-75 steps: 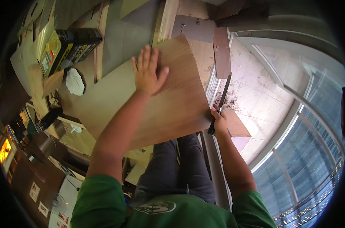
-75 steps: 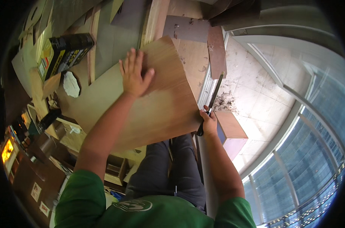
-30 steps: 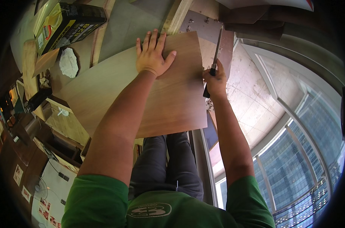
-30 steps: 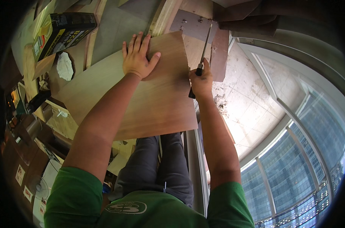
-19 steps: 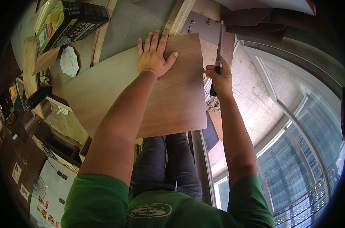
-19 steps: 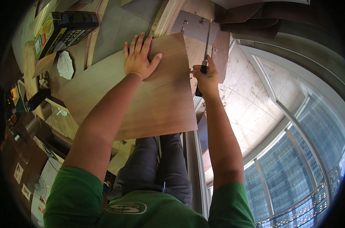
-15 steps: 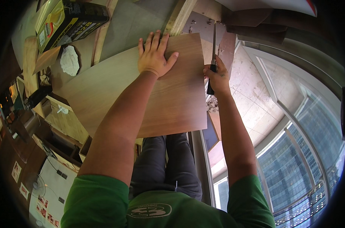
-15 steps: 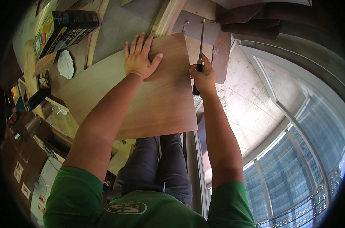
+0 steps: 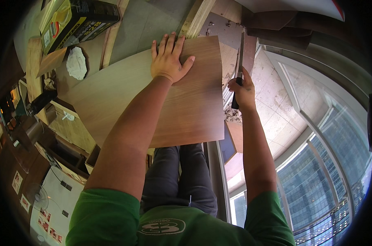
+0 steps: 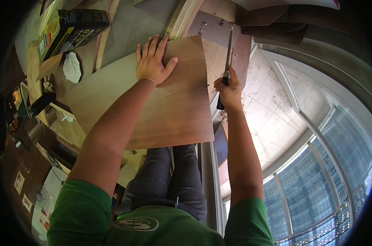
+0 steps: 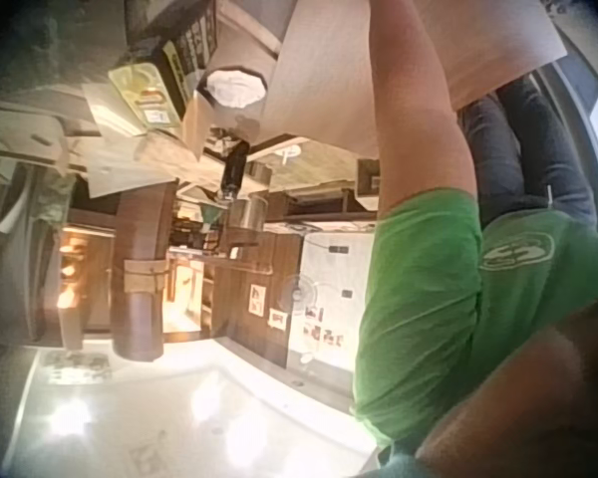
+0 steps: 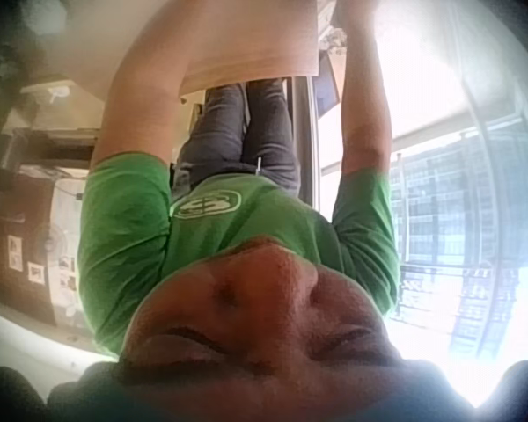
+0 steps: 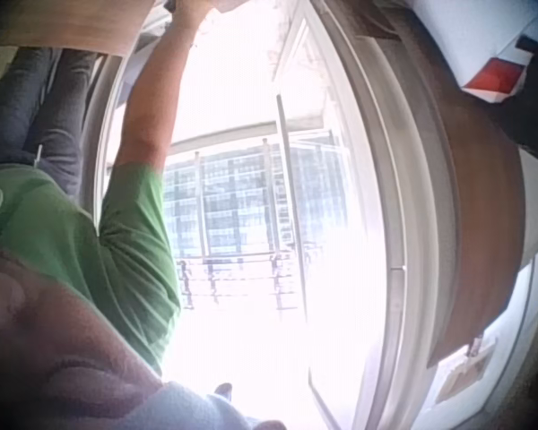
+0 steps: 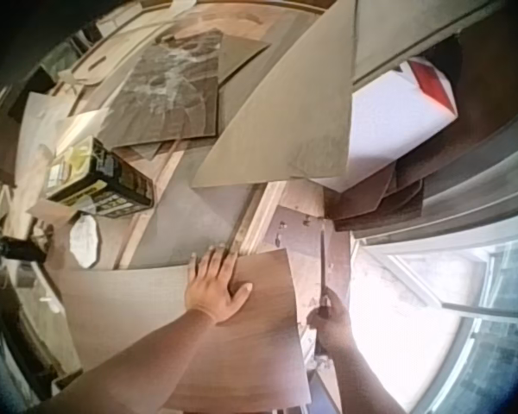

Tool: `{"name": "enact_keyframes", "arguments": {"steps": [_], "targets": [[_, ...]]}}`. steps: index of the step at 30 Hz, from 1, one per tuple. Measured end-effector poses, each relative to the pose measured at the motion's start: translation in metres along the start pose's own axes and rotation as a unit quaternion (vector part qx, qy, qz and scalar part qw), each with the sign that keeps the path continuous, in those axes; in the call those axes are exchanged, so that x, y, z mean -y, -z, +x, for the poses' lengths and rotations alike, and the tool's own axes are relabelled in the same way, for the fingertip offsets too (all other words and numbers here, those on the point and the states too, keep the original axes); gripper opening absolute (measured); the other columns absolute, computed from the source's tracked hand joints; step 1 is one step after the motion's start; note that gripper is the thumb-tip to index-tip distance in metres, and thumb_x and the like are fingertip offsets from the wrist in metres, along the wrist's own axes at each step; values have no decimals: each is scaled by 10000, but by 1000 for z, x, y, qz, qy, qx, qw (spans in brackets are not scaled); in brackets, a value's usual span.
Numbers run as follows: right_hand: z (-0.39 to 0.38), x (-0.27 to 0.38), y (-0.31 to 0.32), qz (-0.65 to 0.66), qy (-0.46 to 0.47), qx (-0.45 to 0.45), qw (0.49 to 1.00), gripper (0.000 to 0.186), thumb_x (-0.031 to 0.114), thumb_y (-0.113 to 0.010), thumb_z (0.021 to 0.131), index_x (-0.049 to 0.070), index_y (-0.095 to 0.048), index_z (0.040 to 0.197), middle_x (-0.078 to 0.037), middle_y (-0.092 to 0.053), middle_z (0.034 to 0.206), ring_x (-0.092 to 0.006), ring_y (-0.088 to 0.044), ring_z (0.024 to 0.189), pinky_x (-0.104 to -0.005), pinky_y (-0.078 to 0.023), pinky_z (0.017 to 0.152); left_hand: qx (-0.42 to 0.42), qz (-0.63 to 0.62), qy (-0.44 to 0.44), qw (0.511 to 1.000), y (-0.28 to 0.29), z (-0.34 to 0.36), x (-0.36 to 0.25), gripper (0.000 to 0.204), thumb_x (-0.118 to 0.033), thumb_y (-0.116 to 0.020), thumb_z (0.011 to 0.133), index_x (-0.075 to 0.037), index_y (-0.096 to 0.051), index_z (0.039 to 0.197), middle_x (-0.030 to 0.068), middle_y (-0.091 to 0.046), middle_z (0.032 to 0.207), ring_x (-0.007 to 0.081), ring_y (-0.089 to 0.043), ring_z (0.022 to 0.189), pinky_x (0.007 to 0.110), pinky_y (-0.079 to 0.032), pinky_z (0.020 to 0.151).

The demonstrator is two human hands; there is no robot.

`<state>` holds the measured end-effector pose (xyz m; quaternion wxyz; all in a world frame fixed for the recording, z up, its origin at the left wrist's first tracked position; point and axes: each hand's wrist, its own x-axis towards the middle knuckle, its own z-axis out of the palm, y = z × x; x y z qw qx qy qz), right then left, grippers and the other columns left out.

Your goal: The person uses a blade to shave the excess edge of a laminate sheet that is glued to a wooden board, moving the blade along the side and then picking up the board.

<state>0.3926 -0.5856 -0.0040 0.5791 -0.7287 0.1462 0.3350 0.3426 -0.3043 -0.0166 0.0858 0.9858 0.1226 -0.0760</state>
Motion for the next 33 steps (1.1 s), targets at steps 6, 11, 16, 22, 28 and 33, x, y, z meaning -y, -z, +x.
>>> {"name": "enact_keyframes", "arguments": {"steps": [6, 11, 16, 22, 28, 33], "targets": [[-9, -8, -11, 20, 3, 13, 1000, 746, -62, -676, 855, -52, -359, 1531, -61, -674, 822, -123, -613, 717, -263, -511, 683, -6, -6, -5, 1000, 2, 2, -3, 777, -660, -453, 958, -226, -333, 1591, 92, -365, 1619, 294, -293, 1519, 556, -105, 1265], [-7, -8, -17, -18, 42, 31, 998, 727, -52, -665, 849, -46, -382, 1518, -37, -663, 815, -100, -597, 717, -249, -499, 677, -7, -3, -3, 1000, 1, 1, -2, 775, -658, -455, 958, -226, -334, 1590, 91, -370, 1615, 292, -295, 1518, 554, -106, 1266], [-1, -10, -5, -32, 11, 30, 999, 735, -49, -658, 851, -43, -368, 1526, -59, -679, 825, -109, -608, 703, -250, -505, 670, -4, -2, -3, 1000, 1, 1, -3, 777, -662, -447, 960, -222, -334, 1590, 93, -372, 1613, 291, -293, 1517, 555, -103, 1267], [1, -5, -13, -24, 30, -9, 999, 716, -27, -648, 875, -29, -364, 1532, -83, -699, 830, -120, -640, 705, -270, -529, 662, -2, -5, -2, 1000, 1, 2, -3, 778, -666, -442, 960, -221, -336, 1589, 94, -377, 1611, 291, -292, 1518, 554, -99, 1267], [-4, 4, -13, -84, 35, -19, 996, 683, -15, -645, 893, 12, -388, 1525, -76, -685, 806, -123, -652, 678, -281, -545, 625, 1, -2, 0, 1000, 1, 1, -2, 779, -670, -440, 959, -223, -337, 1589, 94, -377, 1610, 288, -293, 1518, 553, -99, 1267], [-4, 13, -11, -89, 3, -42, 995, 649, -17, -634, 900, 15, -405, 1506, -66, -653, 767, -134, -669, 669, -287, -544, 577, 4, 1, 0, 1000, 2, 2, -2, 782, -673, -437, 958, -223, -335, 1589, 92, -371, 1613, 287, -289, 1519, 548, -95, 1269]]}}
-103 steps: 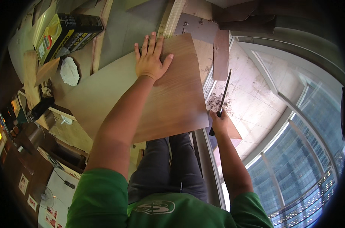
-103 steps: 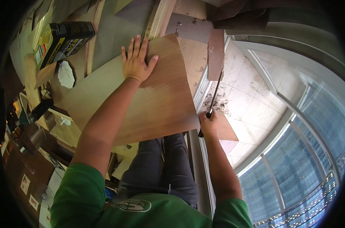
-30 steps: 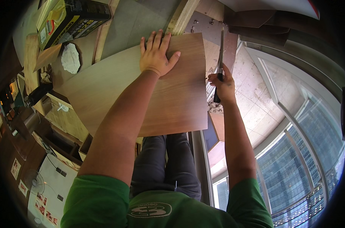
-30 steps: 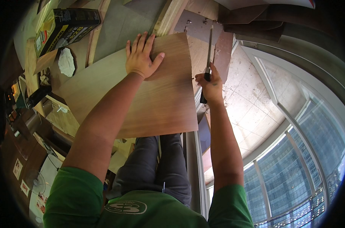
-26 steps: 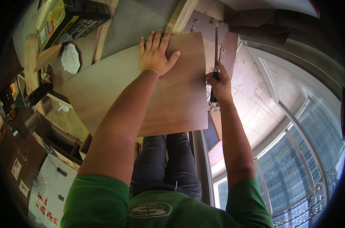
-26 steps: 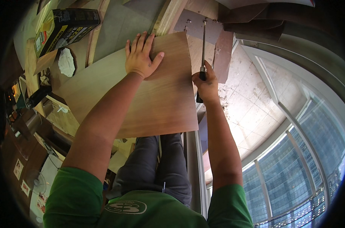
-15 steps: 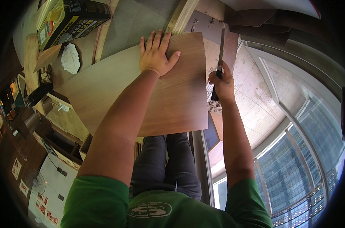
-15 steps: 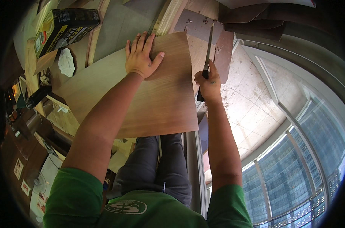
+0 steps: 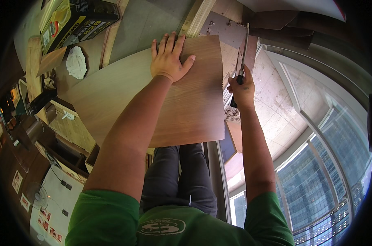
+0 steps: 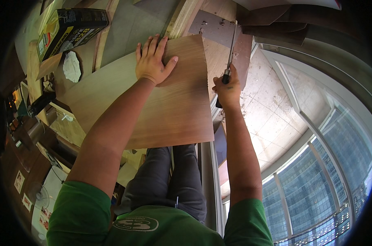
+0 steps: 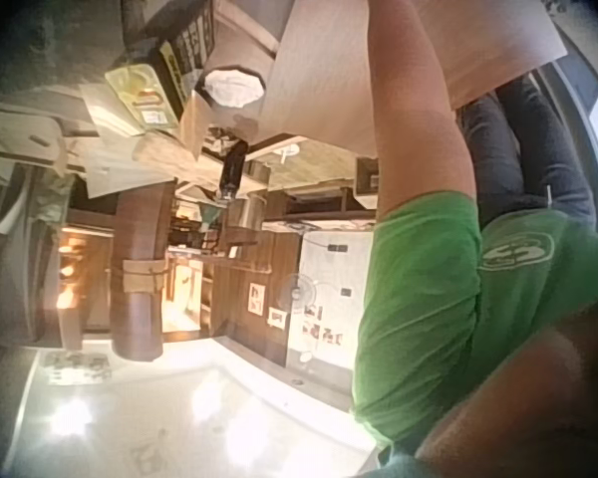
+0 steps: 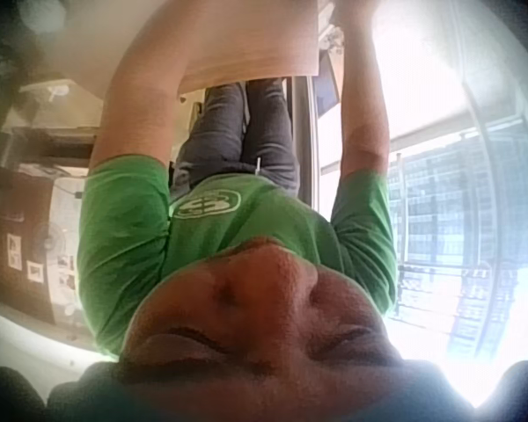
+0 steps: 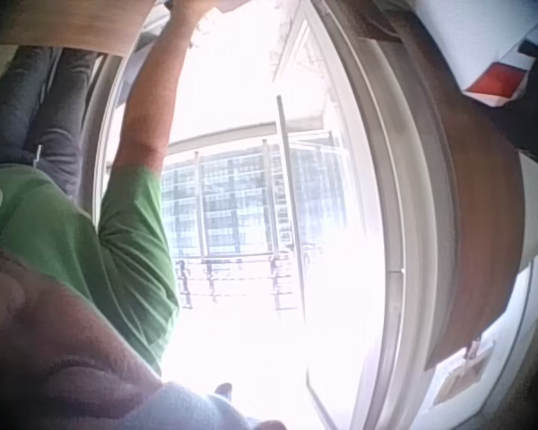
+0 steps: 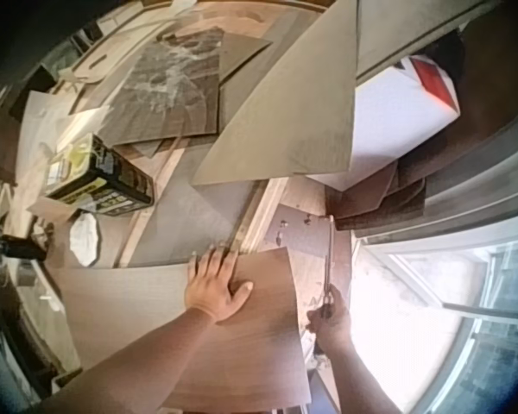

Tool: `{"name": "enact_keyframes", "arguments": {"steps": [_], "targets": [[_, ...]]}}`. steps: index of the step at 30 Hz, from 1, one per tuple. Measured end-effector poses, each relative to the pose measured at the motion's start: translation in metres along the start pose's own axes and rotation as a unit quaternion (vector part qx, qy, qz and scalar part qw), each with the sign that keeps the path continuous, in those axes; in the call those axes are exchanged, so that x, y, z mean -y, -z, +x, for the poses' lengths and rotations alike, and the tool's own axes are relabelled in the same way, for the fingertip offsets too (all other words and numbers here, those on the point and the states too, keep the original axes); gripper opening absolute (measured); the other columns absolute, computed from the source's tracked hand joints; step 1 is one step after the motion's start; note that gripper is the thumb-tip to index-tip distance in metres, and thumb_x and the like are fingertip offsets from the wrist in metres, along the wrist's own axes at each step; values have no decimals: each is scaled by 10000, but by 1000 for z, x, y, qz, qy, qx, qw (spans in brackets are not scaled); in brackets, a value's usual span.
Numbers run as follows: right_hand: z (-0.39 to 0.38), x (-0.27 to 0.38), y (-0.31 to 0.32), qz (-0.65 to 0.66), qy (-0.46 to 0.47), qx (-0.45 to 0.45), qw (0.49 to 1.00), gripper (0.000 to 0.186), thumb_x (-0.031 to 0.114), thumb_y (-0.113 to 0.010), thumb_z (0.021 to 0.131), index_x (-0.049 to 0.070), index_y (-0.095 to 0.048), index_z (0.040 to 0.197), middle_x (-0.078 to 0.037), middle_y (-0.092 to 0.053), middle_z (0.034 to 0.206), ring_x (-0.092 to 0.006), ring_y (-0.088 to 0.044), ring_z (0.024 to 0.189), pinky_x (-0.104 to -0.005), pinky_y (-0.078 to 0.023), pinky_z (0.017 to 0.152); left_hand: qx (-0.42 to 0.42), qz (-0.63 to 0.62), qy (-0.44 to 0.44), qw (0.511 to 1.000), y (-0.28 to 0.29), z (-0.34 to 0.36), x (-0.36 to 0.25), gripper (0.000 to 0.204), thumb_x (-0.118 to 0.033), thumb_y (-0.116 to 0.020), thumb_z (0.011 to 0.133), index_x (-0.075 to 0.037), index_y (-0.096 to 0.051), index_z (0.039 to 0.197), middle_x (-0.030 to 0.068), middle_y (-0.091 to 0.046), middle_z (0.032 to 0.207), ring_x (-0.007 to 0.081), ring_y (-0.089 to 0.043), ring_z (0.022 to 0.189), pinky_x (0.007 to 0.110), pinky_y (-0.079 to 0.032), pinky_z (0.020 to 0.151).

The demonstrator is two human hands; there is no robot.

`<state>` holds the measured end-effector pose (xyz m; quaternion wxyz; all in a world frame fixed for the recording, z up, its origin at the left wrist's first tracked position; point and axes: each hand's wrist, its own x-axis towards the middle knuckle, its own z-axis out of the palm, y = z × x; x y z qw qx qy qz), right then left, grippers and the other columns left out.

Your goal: The person uses a blade to shave the excess edge of a laminate sheet that is glued to a wooden board, moving the blade along the side and then picking up the board.

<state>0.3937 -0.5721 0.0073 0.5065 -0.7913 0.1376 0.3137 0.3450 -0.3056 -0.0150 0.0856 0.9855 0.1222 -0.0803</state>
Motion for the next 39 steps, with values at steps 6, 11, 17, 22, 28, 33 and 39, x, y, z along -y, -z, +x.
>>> {"name": "enact_keyframes", "arguments": {"steps": [6, 11, 17, 22, 28, 33, 39], "targets": [[-2, 4, 10, 6, -28, -14, 1000, 571, -17, -616, 918, 29, -459, 1465, -86, -645, 879, -157, -671, 662, -283, -529, 542, -9, -10, -3, 1000, 0, 1, 0, 776, -666, -445, 956, -222, -343, 1584, 95, -373, 1611, 293, -293, 1516, 547, -97, 1269], [-21, 14, 31, 37, -85, 43, 995, 427, 74, -622, 940, 31, -546, 1358, -102, -647, 934, -195, -708, 735, -291, -569, 588, -6, -12, 0, 1000, 0, 0, 0, 775, -657, -462, 952, -216, -352, 1579, 99, -374, 1610, 295, -294, 1516, 550, -102, 1266], [-60, 39, 74, 393, -140, 150, 897, 369, 159, -655, 935, 77, -605, 1291, -201, -686, 1101, -342, -704, 1045, -456, -591, 858, -6, -21, -3, 1000, 1, 0, 0, 769, -647, -469, 952, -212, -357, 1577, 101, -378, 1608, 301, -294, 1515, 556, -105, 1263], [-84, 58, 80, 264, -24, 117, 957, 422, 147, -787, 845, 79, -627, 1229, -149, -665, 1120, -286, -663, 1014, -409, -543, 893, -15, -27, 2, 1000, -1, -1, 0, 757, -646, -480, 943, -216, -392, 1559, 94, -387, 1606, 297, -299, 1511, 561, -109, 1259], [-63, 45, 74, -250, 300, 13, 921, 201, 206, -777, 915, 76, -697, 1045, -69, -599, 823, -163, -571, 902, -317, -482, 811, -13, -26, 2, 1000, 0, -1, -1, 765, -643, -497, 943, -226, -366, 1572, 95, -382, 1608, 304, -308, 1508, 558, -130, 1259], [-51, 47, 50, 54, 110, 84, 989, 143, 141, -690, 946, 30, -615, 996, -79, -636, 823, -154, -590, 820, -320, -484, 801, -18, -31, 1, 999, 0, -2, 0, 759, -640, -505, 942, -235, -370, 1569, 94, -383, 1609, 301, -311, 1507, 560, -134, 1258], [-50, 66, 3, 141, 136, 60, 979, 192, 190, -677, 970, 23, -596, 1019, -34, -570, 761, -122, -543, 683, -263, -429, 634, -18, -40, 8, 999, 2, -3, 0, 753, -639, -515, 941, -237, -378, 1562, 90, -391, 1601, 298, -319, 1504, 562, -136, 1258]]}}
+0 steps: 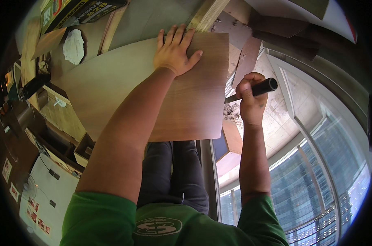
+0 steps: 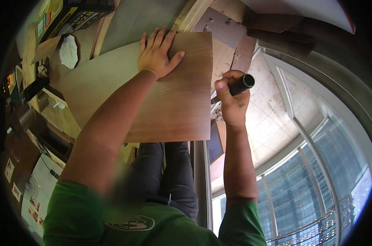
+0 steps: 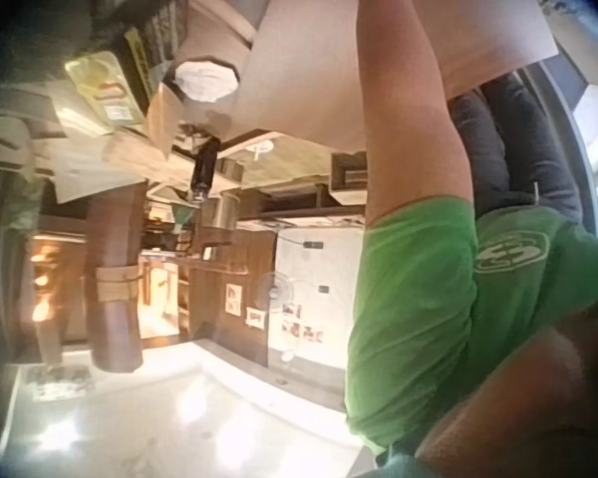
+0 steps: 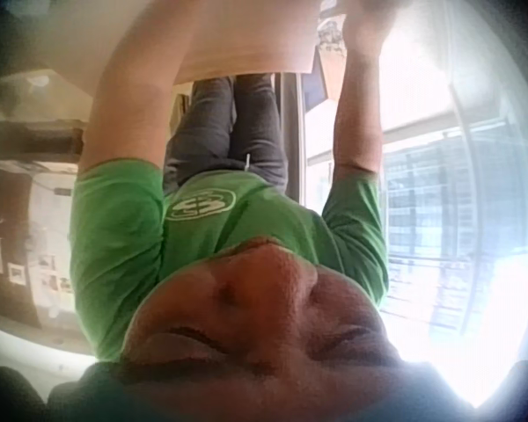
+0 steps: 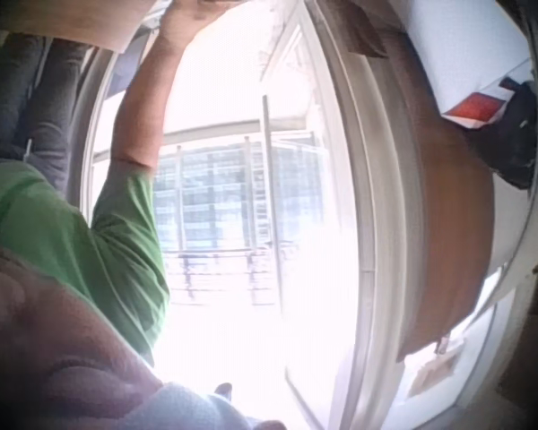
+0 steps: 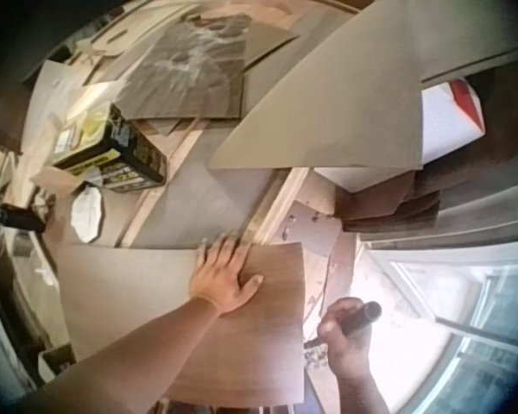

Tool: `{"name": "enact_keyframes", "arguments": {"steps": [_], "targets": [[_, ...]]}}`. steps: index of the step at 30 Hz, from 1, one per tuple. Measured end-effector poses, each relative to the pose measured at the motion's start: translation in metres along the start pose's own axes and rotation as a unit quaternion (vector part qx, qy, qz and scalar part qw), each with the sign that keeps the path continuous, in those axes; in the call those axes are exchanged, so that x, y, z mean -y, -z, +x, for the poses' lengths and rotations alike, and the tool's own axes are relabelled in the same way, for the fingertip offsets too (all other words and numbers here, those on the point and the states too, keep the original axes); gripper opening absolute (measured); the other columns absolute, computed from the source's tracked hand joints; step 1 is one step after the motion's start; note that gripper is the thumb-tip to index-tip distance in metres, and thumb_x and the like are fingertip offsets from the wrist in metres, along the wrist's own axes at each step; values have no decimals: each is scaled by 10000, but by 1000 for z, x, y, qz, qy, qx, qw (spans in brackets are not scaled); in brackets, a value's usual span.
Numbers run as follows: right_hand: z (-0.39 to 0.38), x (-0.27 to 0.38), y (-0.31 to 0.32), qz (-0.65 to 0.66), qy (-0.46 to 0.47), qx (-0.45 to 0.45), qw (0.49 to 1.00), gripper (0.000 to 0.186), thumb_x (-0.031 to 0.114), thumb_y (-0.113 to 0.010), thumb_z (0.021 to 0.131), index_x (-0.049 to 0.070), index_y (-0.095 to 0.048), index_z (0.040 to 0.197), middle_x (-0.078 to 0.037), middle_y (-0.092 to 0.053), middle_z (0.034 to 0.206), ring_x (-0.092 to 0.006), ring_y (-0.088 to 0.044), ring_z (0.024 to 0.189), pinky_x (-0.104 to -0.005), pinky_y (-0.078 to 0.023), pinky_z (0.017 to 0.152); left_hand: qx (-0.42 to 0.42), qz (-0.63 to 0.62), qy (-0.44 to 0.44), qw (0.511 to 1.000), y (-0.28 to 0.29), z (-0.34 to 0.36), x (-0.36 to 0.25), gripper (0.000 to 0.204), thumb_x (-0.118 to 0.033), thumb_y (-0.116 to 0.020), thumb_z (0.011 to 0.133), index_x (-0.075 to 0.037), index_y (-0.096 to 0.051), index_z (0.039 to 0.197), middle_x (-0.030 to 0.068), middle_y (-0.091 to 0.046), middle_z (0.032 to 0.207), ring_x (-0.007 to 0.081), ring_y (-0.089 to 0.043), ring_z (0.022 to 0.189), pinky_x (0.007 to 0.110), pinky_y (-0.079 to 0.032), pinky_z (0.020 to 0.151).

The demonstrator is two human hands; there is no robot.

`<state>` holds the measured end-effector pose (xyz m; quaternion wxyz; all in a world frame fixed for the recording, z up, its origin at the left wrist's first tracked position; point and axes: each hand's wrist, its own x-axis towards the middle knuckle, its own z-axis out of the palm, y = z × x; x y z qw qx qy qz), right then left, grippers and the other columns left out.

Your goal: The person uses a blade to shave the excess edge of a laminate sheet that is glued to a wooden board, moving the blade along the side and then picking up the board.

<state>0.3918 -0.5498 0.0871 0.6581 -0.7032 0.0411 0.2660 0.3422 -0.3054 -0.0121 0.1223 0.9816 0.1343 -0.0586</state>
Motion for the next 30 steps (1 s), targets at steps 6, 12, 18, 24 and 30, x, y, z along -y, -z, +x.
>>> {"name": "enact_keyframes", "arguments": {"steps": [6, 12, 18, 24, 30], "targets": [[15, 4, -18, 6, -4, 25, 1000, 375, 367, -665, 997, 6, -619, 907, -59, -563, 721, -155, -540, 689, -313, -427, 687, -7, -9, -1, 1000, -1, -1, 1, 751, -637, -521, 940, -233, -386, 1559, 87, -399, 1592, 290, -328, 1502, 562, -140, 1257], [25, -11, -17, -12, 23, 4, 1000, 455, 411, -739, 949, 26, -581, 764, -36, -517, 626, -147, -516, 620, -304, -420, 639, -15, -15, -3, 1000, -1, 0, -1, 751, -637, -524, 938, -229, -397, 1556, 93, -405, 1589, 290, -328, 1504, 560, -144, 1253], [23, 4, -38, 6, -28, -76, 997, 337, 224, -825, 886, 49, -584, 729, -15, -534, 583, -112, -483, 516, -271, -370, 522, -20, -14, 1, 1000, 0, -2, 3, 746, -636, -526, 936, -223, -416, 1548, 95, -419, 1581, 287, -334, 1501, 552, -150, 1253], [45, -14, -41, 68, -50, -101, 991, 287, 70, -754, 867, 52, -534, 684, -31, -518, 577, -113, -469, 499, -272, -349, 503, -27, -28, -7, 999, 0, 2, 0, 735, -629, -533, 935, -219, -434, 1536, 92, -427, 1574, 283, -344, 1494, 549, -155, 1254], [27, 3, -39, 69, -28, -95, 993, 277, 25, -709, 862, 54, -511, 670, -32, -457, 571, -122, -427, 493, -278, -328, 487, -36, -27, -1, 999, -4, -5, 6, 734, -629, -538, 932, -218, -439, 1532, 86, -429, 1573, 277, -350, 1489, 547, -150, 1259]]}}
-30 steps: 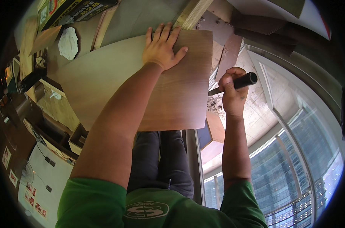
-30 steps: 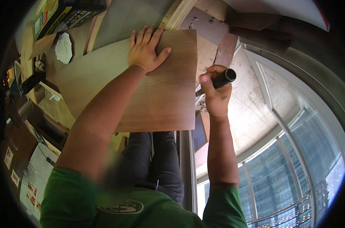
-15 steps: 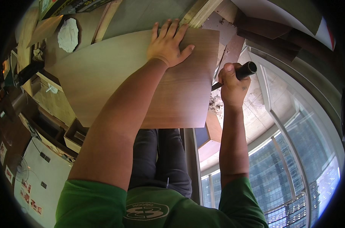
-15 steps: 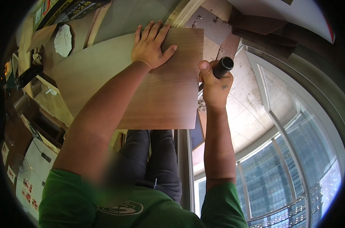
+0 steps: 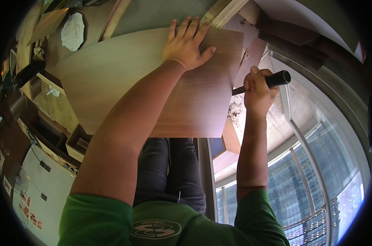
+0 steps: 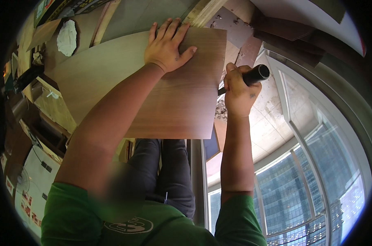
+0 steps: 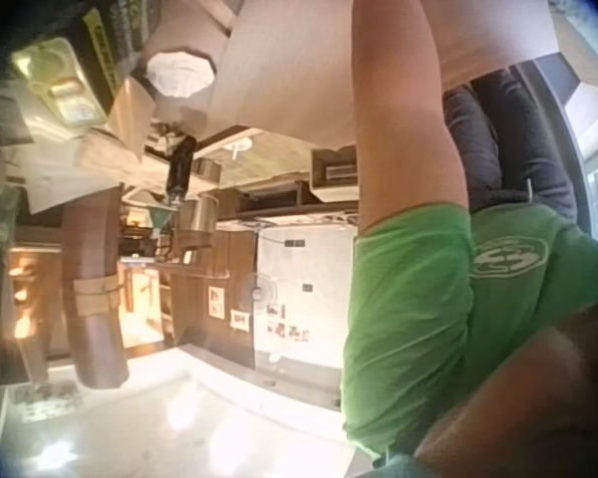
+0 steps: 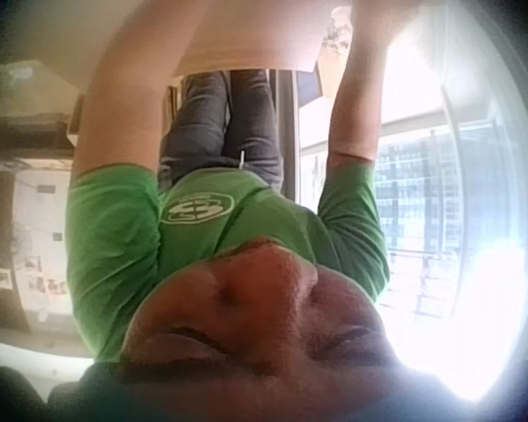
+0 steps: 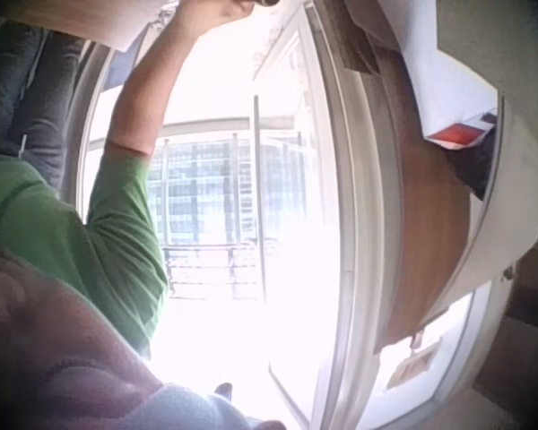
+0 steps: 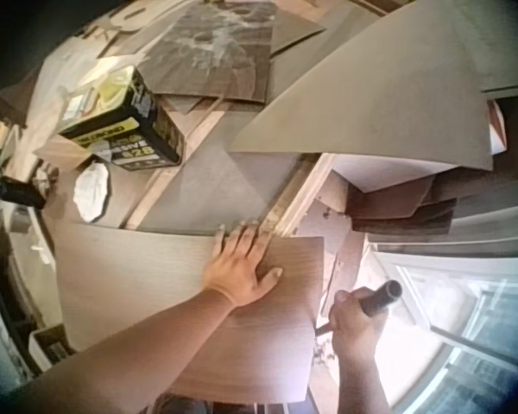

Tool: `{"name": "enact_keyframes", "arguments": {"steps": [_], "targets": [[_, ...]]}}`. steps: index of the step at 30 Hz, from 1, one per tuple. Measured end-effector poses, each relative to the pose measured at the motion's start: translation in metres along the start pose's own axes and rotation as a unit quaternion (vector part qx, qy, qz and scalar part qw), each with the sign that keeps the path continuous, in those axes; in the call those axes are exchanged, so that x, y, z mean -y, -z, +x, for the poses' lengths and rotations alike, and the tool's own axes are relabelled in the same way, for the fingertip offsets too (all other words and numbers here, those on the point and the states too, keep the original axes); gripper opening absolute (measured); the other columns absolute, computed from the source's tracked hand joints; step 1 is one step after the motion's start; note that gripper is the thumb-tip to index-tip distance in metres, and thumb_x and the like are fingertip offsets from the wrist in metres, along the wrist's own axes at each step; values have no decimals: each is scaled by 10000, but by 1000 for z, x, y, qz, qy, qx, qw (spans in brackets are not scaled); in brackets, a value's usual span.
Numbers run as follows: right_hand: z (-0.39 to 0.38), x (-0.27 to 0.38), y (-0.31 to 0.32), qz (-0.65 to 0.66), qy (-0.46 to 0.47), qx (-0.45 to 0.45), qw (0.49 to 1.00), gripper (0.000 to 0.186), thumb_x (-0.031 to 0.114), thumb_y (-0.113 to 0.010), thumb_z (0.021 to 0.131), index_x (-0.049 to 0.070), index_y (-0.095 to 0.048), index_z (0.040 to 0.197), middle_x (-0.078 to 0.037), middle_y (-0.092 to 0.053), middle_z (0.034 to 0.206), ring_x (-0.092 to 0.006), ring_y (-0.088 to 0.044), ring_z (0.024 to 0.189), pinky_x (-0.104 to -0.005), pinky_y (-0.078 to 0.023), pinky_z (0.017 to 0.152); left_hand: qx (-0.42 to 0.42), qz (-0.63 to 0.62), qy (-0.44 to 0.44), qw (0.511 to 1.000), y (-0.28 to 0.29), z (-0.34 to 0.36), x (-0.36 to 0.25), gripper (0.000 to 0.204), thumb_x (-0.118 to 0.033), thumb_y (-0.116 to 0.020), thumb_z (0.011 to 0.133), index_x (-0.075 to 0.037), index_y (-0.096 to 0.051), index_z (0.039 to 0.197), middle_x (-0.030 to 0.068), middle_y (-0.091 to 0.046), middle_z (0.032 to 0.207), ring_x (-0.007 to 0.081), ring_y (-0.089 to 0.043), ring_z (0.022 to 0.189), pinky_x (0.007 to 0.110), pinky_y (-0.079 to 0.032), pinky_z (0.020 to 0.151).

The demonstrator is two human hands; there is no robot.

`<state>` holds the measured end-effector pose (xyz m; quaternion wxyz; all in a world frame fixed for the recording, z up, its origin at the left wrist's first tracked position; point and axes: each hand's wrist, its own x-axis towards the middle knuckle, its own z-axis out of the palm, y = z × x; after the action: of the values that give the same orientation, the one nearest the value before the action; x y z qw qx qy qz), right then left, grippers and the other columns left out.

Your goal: The person uses a blade to shave the excess edge of a laminate sheet that is glued to a wooden board, moving the blade along the side and then picking up the board.

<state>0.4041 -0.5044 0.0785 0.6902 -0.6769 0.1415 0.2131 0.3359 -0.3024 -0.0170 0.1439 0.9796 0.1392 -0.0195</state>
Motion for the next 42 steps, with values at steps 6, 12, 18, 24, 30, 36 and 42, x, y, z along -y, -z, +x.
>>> {"name": "enact_keyframes", "arguments": {"steps": [6, 12, 18, 24, 30, 36, 42], "targets": [[27, -24, -8, -5, -37, -34, 999, 258, 38, -756, 841, 61, -551, 686, -23, -527, 584, -97, -460, 483, -270, -347, 486, 6, 8, -7, 1000, 1, 8, -7, 747, -645, -524, 932, -224, -432, 1542, 83, -415, 1586, 271, -330, 1502, 548, -144, 1260], [7, -7, -6, 22, -16, -16, 1000, 272, 39, -769, 831, 52, -541, 682, -29, -522, 583, -109, -451, 474, -266, -329, 470, 4, 3, 4, 1000, -1, 1, 0, 760, -660, -518, 930, -227, -427, 1548, 76, -376, 1621, 268, -311, 1516, 562, -142, 1258], [31, -20, -15, -23, -38, -39, 998, 233, 17, -740, 845, 46, -546, 720, -27, -509, 571, -101, -447, 474, -268, -319, 470, -13, 1, -8, 1000, -1, 7, -6, 769, -658, -526, 927, -239, -413, 1561, 63, -324, 1658, 260, -292, 1529, 572, -138, 1257], [10, 0, -13, -7, -24, -40, 999, 252, 20, -736, 853, 48, -539, 698, -30, -513, 576, -105, -441, 473, -260, -311, 471, 13, 0, -118, 993, 7, -3, 1, 764, -617, -583, 915, -247, -414, 1561, 14, -319, 1666, 227, -289, 1533, 556, -140, 1266], [32, -19, -24, -52, -24, -46, 997, 250, 41, -760, 846, 67, -550, 714, -24, -526, 589, -99, -434, 467, -267, -312, 465, 65, -56, -235, 968, 11, 1, 0, 800, -618, -625, 882, -251, -416, 1561, -28, -338, 1659, 179, -292, 1531, 541, -136, 1274], [22, 0, -19, 1, -32, -29, 999, 256, 26, -768, 840, 50, -549, 709, -29, -521, 591, -107, -441, 464, -264, -313, 460, 65, -61, -213, 973, 7, -4, 6, 819, -621, -644, 859, -244, -429, 1553, -33, -354, 1650, 172, -301, 1527, 537, -141, 1274], [52, -18, -32, -32, -37, -63, 997, 277, 93, -775, 864, 75, -548, 707, -8, -524, 594, -93, -423, 444, -255, -313, 453, 51, -76, -214, 973, 8, 4, 0, 799, -606, -663, 845, -256, -461, 1534, -41, -372, 1639, 171, -319, 1517, 532, -151, 1274]]}}
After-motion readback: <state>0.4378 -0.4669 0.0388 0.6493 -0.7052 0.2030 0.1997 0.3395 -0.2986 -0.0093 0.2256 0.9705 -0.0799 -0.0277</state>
